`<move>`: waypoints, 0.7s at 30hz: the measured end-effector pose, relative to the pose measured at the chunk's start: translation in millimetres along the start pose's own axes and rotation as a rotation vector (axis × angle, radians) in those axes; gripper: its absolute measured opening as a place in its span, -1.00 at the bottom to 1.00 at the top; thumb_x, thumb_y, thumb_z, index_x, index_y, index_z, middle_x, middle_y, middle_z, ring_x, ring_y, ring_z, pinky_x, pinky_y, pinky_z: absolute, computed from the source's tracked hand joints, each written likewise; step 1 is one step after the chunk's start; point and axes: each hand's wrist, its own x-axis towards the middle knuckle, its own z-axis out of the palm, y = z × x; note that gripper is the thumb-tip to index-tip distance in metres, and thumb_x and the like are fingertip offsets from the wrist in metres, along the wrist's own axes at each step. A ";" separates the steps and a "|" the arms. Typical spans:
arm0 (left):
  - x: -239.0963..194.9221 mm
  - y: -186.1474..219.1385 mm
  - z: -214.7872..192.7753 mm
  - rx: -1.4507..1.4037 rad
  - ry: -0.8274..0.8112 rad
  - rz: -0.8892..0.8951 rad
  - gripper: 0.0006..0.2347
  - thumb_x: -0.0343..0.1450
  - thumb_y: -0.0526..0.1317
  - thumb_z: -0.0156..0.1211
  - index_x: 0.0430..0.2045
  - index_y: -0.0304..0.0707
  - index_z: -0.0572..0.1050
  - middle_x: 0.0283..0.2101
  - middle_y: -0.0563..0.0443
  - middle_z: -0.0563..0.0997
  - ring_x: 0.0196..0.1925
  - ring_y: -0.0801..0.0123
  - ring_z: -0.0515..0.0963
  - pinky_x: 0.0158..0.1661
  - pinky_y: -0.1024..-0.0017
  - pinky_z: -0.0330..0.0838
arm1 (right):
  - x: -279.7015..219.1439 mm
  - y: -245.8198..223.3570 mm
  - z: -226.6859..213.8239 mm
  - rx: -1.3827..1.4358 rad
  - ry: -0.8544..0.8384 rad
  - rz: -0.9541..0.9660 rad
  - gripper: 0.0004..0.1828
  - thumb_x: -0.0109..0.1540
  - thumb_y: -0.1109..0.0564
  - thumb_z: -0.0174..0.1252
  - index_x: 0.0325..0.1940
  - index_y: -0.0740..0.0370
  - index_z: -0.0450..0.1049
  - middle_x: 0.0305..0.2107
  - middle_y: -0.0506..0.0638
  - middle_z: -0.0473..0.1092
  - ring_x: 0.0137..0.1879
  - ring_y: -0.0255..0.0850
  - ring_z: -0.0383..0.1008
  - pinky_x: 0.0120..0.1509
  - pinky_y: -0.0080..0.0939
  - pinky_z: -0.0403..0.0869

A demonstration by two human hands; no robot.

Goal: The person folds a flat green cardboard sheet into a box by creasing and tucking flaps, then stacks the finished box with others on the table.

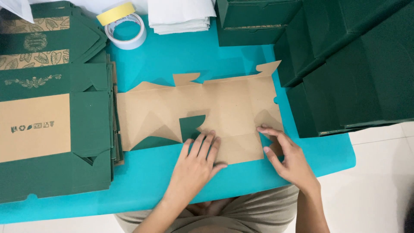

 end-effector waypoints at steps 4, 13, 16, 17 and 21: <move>0.6 0.7 4.7 -0.012 0.008 0.067 -0.44 0.46 0.21 -0.02 0.09 -0.35 0.40 0.09 -0.13 0.49 0.15 0.20 0.43 0.08 0.19 0.36 | -1.9 0.4 0.2 -0.023 0.017 -0.012 -0.61 0.31 0.13 -0.07 0.23 0.22 0.28 0.18 0.10 0.34 0.38 -0.05 0.31 0.44 -0.07 0.31; 13.2 -1.5 0.0 0.161 -0.005 0.182 -0.42 0.40 0.24 -0.01 0.00 -0.37 0.45 -0.01 -0.17 0.51 -0.04 0.19 0.45 0.09 0.25 0.33 | -3.7 3.2 1.3 -0.048 0.036 -0.054 -0.63 0.33 0.08 -0.08 0.20 0.22 0.27 0.17 0.09 0.32 0.38 -0.05 0.29 0.41 -0.07 0.33; 17.0 -4.2 3.6 0.162 0.027 0.188 -0.51 0.39 0.18 0.07 -0.11 -0.33 0.45 -0.13 -0.12 0.50 -0.16 0.23 0.44 0.03 0.28 0.36 | -3.6 2.6 2.3 -0.059 0.036 -0.049 -0.63 0.33 0.09 -0.07 0.20 0.21 0.28 0.18 0.10 0.32 0.38 -0.04 0.29 0.39 -0.07 0.33; 16.7 -4.8 7.5 0.109 0.056 0.183 -0.56 0.39 0.13 0.04 -0.16 -0.32 0.48 -0.20 -0.14 0.51 -0.15 0.20 0.50 0.08 0.22 0.34 | -2.5 1.0 3.2 -0.111 0.089 -0.087 -0.68 0.28 0.17 0.00 0.11 0.24 0.34 0.06 0.07 0.39 0.31 0.03 0.35 0.33 0.05 0.37; 19.5 -8.0 21.7 0.020 0.142 0.160 -0.65 0.44 0.04 -0.06 -0.26 -0.30 0.51 -0.33 -0.12 0.52 -0.20 0.18 0.57 0.10 0.19 0.34 | -6.2 10.9 7.8 -0.181 0.189 -0.040 -0.80 0.30 0.26 -0.04 0.01 0.22 0.35 0.01 0.09 0.39 0.24 0.17 0.39 0.24 0.24 0.40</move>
